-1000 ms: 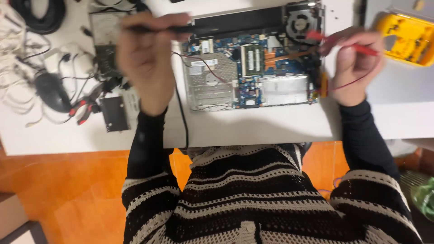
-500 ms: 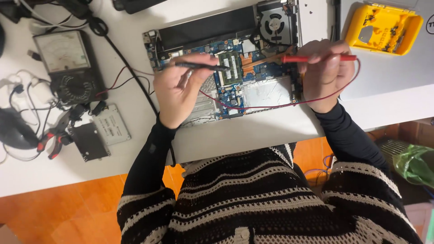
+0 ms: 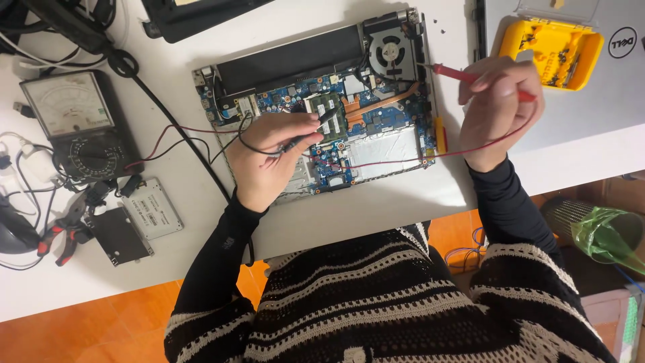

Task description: The person uses multimeter probes to test points on a disassembled laptop motherboard. They then use a hairdryer to apply heat to the board and continue testing with the multimeter probes.

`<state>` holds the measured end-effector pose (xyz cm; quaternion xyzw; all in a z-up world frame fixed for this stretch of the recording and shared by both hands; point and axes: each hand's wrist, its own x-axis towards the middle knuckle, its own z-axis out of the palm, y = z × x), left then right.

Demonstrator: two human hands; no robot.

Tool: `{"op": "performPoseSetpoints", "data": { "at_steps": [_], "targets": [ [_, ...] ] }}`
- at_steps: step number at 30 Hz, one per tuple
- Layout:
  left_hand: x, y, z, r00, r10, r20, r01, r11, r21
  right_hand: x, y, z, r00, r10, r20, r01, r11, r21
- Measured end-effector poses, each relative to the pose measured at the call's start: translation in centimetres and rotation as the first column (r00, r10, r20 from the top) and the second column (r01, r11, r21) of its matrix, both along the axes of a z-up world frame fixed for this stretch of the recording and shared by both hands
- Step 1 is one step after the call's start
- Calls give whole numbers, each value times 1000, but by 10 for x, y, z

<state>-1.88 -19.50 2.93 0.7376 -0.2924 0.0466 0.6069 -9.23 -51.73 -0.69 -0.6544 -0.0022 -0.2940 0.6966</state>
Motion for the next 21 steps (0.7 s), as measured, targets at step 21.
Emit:
{"op": "performPoseSetpoints", "data": {
  "at_steps": [21],
  "targets": [
    [6,-18,-10,943,242,230,-298,921,250,22,37,40,965,169,-199,-261,629,-732]
  ]
}}
